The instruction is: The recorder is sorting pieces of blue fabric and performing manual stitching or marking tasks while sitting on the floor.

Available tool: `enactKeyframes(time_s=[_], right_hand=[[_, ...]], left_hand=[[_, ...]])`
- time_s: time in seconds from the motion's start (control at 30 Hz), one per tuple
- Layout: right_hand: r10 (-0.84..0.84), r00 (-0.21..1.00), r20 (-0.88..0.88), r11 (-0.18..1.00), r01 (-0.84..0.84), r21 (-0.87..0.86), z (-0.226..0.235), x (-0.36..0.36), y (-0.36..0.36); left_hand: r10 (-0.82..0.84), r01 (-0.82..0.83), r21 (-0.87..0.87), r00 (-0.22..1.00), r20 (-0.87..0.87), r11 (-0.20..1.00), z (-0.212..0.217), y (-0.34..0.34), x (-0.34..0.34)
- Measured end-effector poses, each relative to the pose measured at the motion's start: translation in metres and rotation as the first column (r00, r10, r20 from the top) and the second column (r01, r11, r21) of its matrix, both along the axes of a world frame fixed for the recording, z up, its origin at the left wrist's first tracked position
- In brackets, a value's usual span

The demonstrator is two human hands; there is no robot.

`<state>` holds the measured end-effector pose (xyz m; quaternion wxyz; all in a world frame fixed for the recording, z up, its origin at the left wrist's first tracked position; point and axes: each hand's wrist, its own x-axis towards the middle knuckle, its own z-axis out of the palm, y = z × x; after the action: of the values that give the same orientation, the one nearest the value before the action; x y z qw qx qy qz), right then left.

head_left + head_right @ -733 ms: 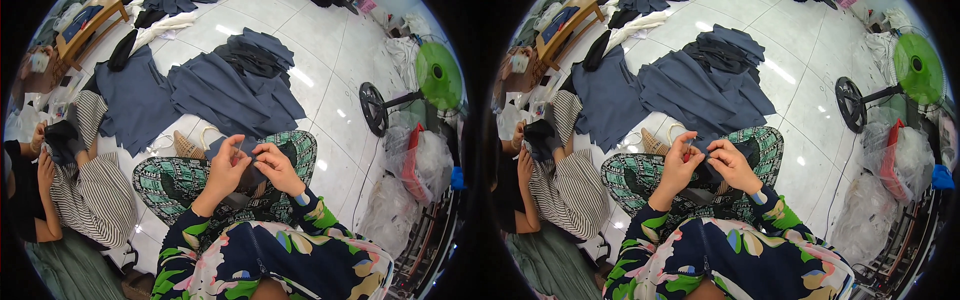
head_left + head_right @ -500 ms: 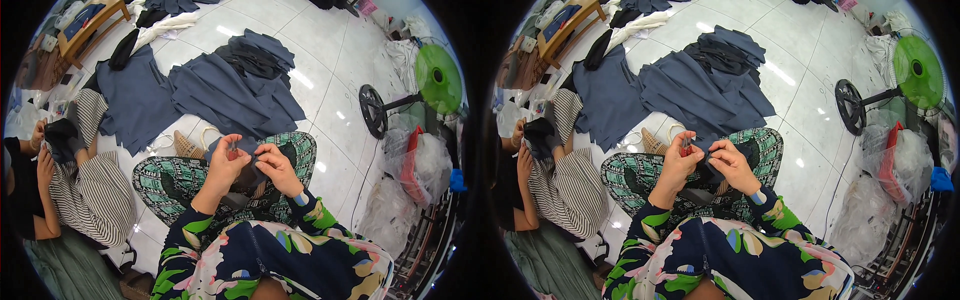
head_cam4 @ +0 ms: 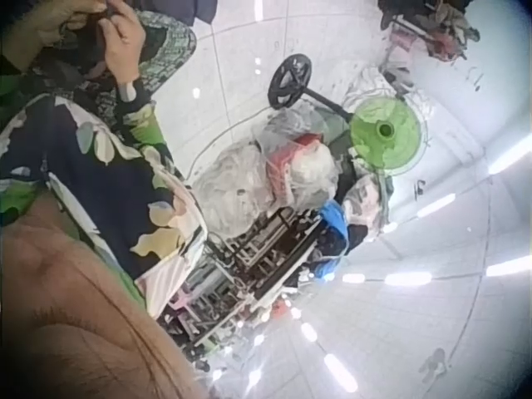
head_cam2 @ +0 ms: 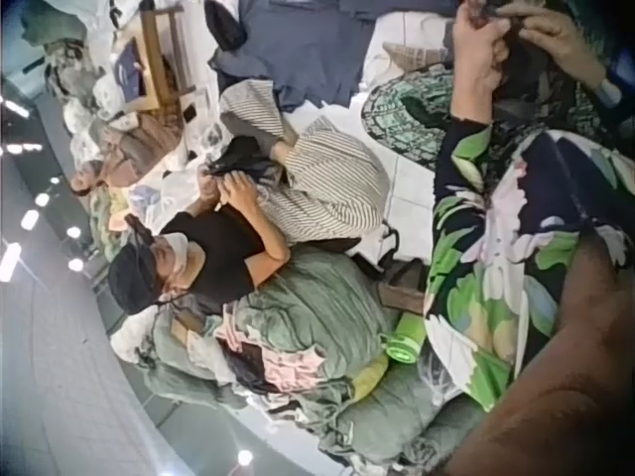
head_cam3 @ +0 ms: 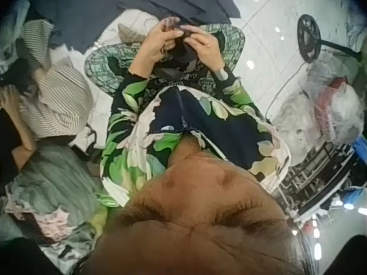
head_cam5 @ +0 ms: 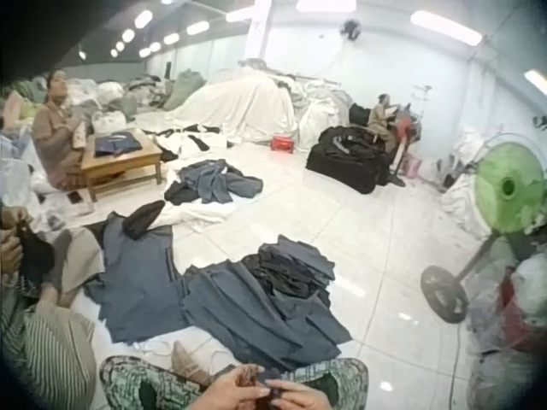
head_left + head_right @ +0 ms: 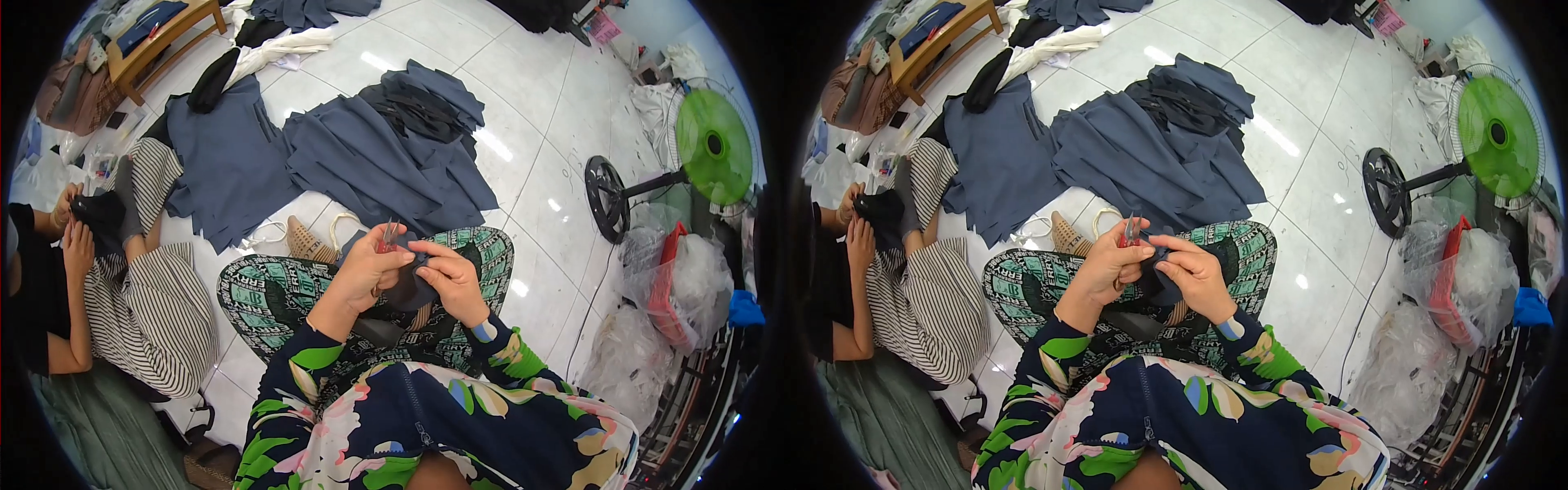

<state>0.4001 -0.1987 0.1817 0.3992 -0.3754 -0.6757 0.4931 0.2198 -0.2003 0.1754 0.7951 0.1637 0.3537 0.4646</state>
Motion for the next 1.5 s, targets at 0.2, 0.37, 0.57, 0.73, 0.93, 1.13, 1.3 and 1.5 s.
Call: enactKeyframes(time_s=[0.2,0.37,0.57,0.73,0.93,1.13,1.3,1.5], right_hand=[[-0.088,0.996,0.024,0.990,0.090,-0.108,0.004,-0.004,0.002],[-0.138,0.988,0.076,0.984,0.145,-0.103,-0.001,0.002,0.006],[-0.116,0.978,0.175,0.993,0.115,0.015,0.006,0.001,0.004],[-0.050,0.975,0.219,0.997,0.035,0.073,0.011,0.003,0.005],[-0.062,0.980,0.189,0.997,0.050,0.065,0.012,0.002,0.001],[-0.028,0.999,0.046,0.991,0.022,0.132,0.001,0.005,-0.002],[0.126,0.989,0.079,0.972,-0.139,0.190,0.006,0.011,0.007],[0.077,0.989,0.129,0.992,-0.089,0.086,0.014,0.019,0.016]], left_hand=[[0.011,-0.012,-0.016,0.999,-0.052,1.000,-0.004,-0.002,-0.004],[0.190,-0.001,0.361,0.851,-0.490,0.933,0.013,-0.018,-0.005],[0.247,0.286,0.505,0.617,-0.748,0.815,0.031,-0.032,0.004],[0.236,0.231,0.409,0.534,-0.812,0.883,0.029,-0.026,0.008],[0.058,0.161,0.284,0.774,-0.630,0.945,-0.002,-0.012,0.010],[-0.174,0.184,-0.138,0.981,0.083,0.973,-0.006,-0.003,0.002],[-0.230,0.300,-0.188,0.919,0.320,0.935,-0.012,0.000,-0.003],[-0.179,0.215,-0.133,0.954,0.241,0.968,-0.007,-0.002,0.003]])
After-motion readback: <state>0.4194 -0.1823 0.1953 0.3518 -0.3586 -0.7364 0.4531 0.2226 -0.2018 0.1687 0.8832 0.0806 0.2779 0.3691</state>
